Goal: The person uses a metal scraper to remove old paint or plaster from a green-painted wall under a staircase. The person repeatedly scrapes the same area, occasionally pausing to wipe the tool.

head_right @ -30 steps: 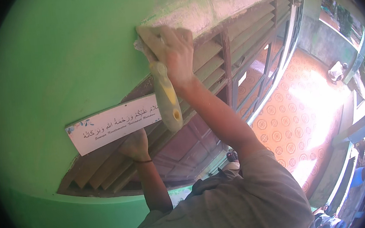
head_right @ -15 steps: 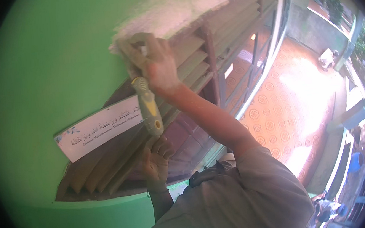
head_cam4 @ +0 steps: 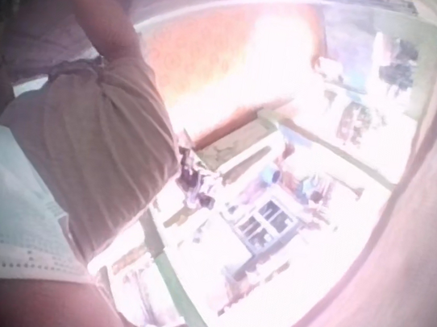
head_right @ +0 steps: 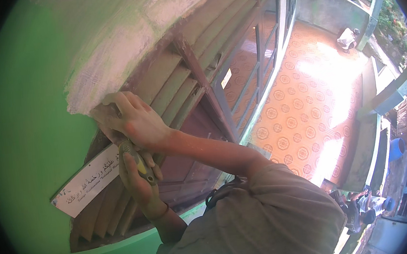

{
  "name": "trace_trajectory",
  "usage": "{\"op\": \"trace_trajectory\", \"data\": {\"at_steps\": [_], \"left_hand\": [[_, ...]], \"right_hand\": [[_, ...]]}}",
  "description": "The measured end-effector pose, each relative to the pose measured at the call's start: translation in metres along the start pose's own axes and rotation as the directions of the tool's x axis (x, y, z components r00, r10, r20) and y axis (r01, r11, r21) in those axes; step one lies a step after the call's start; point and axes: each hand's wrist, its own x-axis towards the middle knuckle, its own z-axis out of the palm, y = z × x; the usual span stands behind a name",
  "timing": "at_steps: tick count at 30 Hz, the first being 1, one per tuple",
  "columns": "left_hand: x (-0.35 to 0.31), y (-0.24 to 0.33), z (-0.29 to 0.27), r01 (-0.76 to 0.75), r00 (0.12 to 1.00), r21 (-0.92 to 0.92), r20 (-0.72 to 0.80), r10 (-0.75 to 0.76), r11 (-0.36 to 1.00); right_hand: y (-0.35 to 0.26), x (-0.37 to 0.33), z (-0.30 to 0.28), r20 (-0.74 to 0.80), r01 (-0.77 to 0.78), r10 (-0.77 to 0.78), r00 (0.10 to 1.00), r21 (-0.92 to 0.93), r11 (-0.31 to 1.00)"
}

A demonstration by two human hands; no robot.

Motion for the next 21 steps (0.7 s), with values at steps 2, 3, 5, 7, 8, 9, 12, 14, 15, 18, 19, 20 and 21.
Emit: {"op": "trace_trajectory", "data": {"at_steps": [2,3,5,7,8,9,12,14,15,18,19,20,21], "left_hand": [[0.003,0.000,0.009,0.008,0.999,0.043,-0.045,-0.006,0.999],[0.002,0.001,0.014,0.023,0.996,0.061,-0.090,-0.018,0.998],[0.003,-0.002,0.023,-0.009,0.979,0.154,-0.200,0.040,0.988],[0.008,-0.007,0.033,-0.063,0.921,0.318,-0.346,0.177,0.946],[0.010,-0.008,0.036,-0.085,0.942,0.277,-0.291,0.168,0.957],[0.012,-0.009,0.039,-0.094,0.952,0.235,-0.264,0.157,0.968],[0.018,-0.006,0.042,-0.126,0.968,0.210,-0.186,0.166,0.970],[0.018,-0.004,0.044,-0.085,0.972,0.121,-0.209,0.109,0.989],[0.020,-0.003,0.045,-0.116,0.966,0.266,-0.194,0.171,0.957],[0.026,-0.001,0.047,-0.127,0.963,0.511,-0.141,0.228,0.850],[0.028,0.001,0.048,-0.107,0.973,0.449,-0.138,0.187,0.887],[0.035,0.000,0.048,-0.159,0.968,0.388,-0.121,0.221,0.908],[0.041,0.001,0.049,-0.215,0.960,0.328,-0.102,0.261,0.920]], "right_hand": [[0.007,-0.009,-0.013,0.063,-0.030,0.021,0.998,0.137,0.990],[0.009,-0.018,-0.022,0.130,-0.199,0.169,0.977,0.274,0.941],[0.011,-0.039,-0.042,0.323,-0.481,0.360,0.875,0.491,0.727],[0.008,-0.054,-0.050,0.504,-0.596,0.326,0.800,0.734,0.325],[0.006,-0.061,-0.055,0.572,-0.643,0.300,0.763,0.722,0.255],[0.005,-0.066,-0.059,0.636,-0.687,0.268,0.724,0.702,0.190],[0.006,-0.068,-0.065,0.722,-0.740,0.188,0.666,0.671,0.049],[0.013,-0.064,-0.070,0.772,-0.786,0.183,0.609,0.619,0.006],[0.016,-0.061,-0.072,0.795,-0.807,0.180,0.579,0.591,-0.015],[0.027,-0.051,-0.075,0.816,-0.826,0.124,0.564,0.556,0.097],[0.026,-0.047,-0.075,0.819,-0.828,0.118,0.561,0.557,0.070],[0.025,-0.044,-0.075,0.822,-0.829,0.114,0.558,0.557,0.045],[0.023,-0.040,-0.074,0.824,-0.830,0.107,0.556,0.557,0.022]]}}
